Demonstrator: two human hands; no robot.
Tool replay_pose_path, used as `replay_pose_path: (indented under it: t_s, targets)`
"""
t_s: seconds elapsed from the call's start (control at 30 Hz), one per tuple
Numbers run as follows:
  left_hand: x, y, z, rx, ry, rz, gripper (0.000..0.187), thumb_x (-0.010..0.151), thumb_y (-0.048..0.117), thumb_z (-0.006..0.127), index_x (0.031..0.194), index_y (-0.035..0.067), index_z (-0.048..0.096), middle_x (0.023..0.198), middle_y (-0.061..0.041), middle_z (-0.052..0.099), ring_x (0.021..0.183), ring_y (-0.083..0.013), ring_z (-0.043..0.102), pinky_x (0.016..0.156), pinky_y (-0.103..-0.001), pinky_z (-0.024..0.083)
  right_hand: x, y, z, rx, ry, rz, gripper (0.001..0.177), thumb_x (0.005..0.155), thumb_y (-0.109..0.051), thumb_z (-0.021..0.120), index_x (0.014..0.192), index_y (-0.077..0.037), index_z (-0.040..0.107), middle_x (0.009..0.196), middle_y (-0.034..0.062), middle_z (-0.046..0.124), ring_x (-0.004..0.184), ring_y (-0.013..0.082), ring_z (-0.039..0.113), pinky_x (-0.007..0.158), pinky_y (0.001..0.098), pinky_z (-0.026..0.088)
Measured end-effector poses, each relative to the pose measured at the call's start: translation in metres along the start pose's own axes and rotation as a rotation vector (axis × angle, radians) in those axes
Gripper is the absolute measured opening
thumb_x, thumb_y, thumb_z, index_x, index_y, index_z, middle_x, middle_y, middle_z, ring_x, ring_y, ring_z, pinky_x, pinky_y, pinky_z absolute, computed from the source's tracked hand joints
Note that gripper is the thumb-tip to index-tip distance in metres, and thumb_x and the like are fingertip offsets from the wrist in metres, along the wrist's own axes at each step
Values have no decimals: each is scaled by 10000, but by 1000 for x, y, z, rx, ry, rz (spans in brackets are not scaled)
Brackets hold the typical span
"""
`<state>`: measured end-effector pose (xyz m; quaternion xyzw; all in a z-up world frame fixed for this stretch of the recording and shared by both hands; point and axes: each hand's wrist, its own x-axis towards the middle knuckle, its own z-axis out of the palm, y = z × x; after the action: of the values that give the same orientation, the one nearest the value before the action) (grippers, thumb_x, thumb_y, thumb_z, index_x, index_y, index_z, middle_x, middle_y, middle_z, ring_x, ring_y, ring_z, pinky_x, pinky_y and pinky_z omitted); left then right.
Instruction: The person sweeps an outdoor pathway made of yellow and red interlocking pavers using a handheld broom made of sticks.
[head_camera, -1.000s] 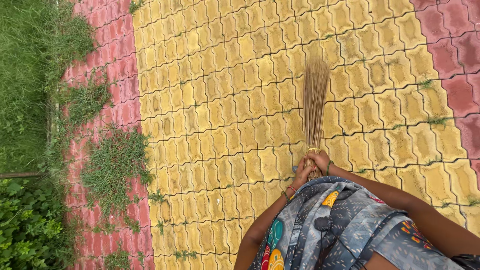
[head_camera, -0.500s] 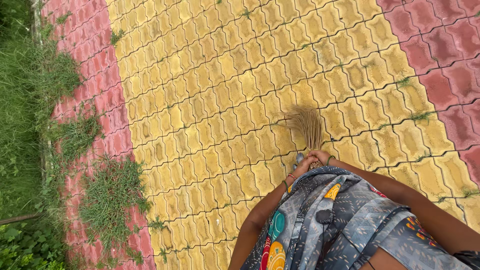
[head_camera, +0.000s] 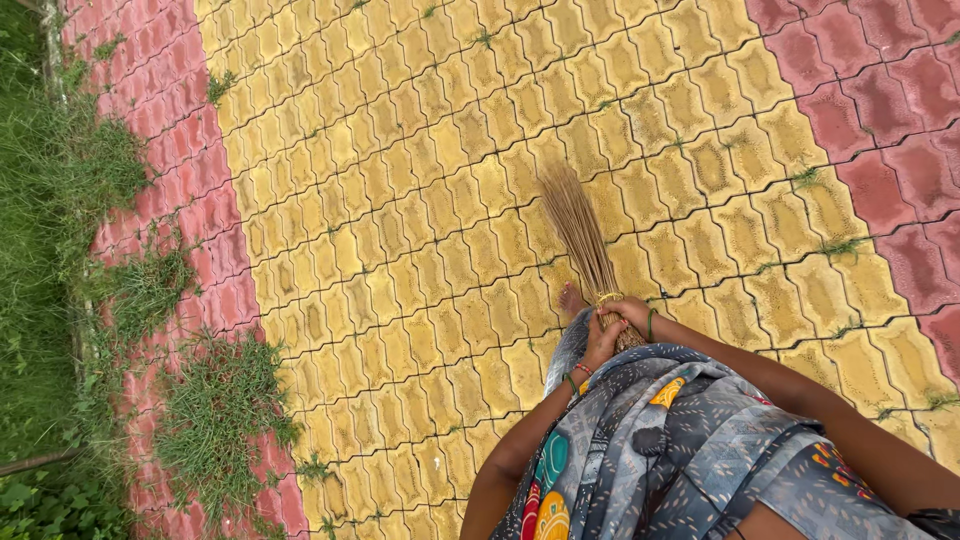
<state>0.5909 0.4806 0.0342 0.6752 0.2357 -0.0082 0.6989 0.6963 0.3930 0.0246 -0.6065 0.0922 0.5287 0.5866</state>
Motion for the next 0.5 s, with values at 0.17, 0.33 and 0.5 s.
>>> replay_pose_path:
  t_s: [0.17, 0.33, 0.5]
  targets:
    - [57, 11, -5, -71, -244, -174, 611, 868, 410, 719, 1271, -27, 580, 1225, -157, 632, 1146, -239, 586, 1001, -369, 459, 51, 7, -23, 129, -48, -41, 231, 818, -235, 727, 888, -29, 805, 927, 79, 770, 818, 151, 700, 762, 290, 543]
    - [113, 24, -6, -12, -431, -127, 515, 870, 442, 700, 1168, 25, 650, 1280, -284, 632, 1178, -339, 573, 1011, -400, 439, 57, -29, -40, 162, 226, -76, 258, 854, -263, 711, 909, -30, 810, 974, 91, 771, 847, 157, 698, 782, 298, 547]
    - [152, 26, -36, 480, -499, 544, 455, 1060, 415, 551, 1352, 93, 685, 1759, -280, 243, 1615, -416, 274, 1281, -423, 323, 43, -109, -12, 221, 356, -166, 267, 811, -208, 772, 858, 55, 775, 765, 112, 714, 636, 189, 614, 585, 346, 472]
